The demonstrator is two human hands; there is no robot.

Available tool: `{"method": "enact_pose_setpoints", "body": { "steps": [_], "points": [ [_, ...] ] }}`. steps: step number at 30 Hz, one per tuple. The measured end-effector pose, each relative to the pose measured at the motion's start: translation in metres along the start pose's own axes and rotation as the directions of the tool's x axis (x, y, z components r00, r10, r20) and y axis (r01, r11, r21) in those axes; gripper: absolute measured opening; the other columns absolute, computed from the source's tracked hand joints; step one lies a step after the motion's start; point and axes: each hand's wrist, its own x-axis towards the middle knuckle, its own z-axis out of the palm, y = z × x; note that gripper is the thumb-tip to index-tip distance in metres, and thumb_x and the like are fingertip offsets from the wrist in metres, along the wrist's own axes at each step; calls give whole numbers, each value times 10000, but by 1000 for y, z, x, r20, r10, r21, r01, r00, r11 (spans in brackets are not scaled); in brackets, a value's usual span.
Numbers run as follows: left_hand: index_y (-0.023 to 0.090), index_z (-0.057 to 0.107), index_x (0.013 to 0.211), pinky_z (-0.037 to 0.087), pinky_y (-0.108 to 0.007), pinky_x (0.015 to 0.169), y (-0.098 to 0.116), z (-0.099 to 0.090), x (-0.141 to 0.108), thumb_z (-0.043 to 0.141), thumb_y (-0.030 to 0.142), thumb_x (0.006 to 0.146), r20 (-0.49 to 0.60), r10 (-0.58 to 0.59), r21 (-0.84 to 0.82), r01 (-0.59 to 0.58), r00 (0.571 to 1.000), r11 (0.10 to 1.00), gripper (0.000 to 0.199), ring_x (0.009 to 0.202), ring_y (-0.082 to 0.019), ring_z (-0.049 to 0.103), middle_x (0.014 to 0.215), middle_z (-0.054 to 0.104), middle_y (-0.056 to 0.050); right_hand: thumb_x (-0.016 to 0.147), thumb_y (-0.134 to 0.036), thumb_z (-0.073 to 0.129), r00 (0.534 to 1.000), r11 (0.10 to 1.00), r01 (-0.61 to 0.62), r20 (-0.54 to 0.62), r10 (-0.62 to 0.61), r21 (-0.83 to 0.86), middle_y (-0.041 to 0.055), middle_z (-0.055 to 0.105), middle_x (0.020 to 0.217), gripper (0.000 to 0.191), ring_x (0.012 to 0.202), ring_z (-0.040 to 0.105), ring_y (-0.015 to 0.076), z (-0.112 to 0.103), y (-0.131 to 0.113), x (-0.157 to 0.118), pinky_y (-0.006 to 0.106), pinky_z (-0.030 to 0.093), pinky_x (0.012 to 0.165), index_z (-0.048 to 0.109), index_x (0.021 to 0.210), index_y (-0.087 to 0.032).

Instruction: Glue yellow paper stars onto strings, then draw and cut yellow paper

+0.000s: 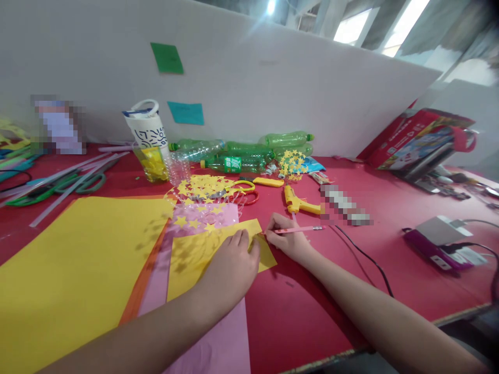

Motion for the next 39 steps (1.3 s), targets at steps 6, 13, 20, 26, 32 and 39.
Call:
{"method": "enact_pose_setpoints", "body": {
  "steps": [6,13,20,26,32,39],
  "points": [
    [42,537,1175,467,-463,867,0,5,0,404,127,876,-1,0,15,0,1000,1000,338,1146,-336,521,1194,580,-229,714,-150,518,999,1000,9,48,-10,13,-67,455,520,116,474,413,87,0,-4,-2,199,275,441,439,648,-203],
    [41,537,1178,462,-466,876,0,4,1,420,116,862,-5,4,8,-4,1000,1000,346,1162,-334,513,1199,584,-229,721,-159,538,997,998,-14,77,9,68,-73,467,511,121,447,429,78,-1,-7,-2,186,299,422,443,661,-203],
    [58,555,1141,465,-447,858,0,0,-1,431,104,844,-35,-3,3,3,999,1000,325,1146,-320,522,1158,603,-217,763,-179,510,994,988,-63,99,49,140,-61,535,529,93,418,469,82,-2,-8,-1,185,344,406,452,697,-209],
    [74,562,1114,464,-436,845,-1,3,-1,438,105,839,-56,3,2,-3,998,1000,303,1130,-313,528,1138,611,-203,753,-166,526,993,987,-66,106,51,148,-64,530,519,106,418,472,82,-2,-6,-1,181,335,406,453,689,-210],
    [50,541,1155,455,-455,872,-1,7,-1,418,118,867,-48,1,5,-1,999,1000,320,1172,-334,501,1169,590,-219,749,-162,520,993,985,-73,108,56,156,-65,536,516,102,412,470,81,-2,-6,-1,179,337,403,455,686,-209],
    [56,547,1150,467,-446,847,-1,5,-2,432,108,849,-54,2,15,-1,999,1000,326,1150,-329,514,1160,596,-220,729,-157,544,992,982,-84,102,68,166,-66,537,509,104,412,466,78,-1,-8,-2,175,333,399,466,677,-203]
  ]
}}
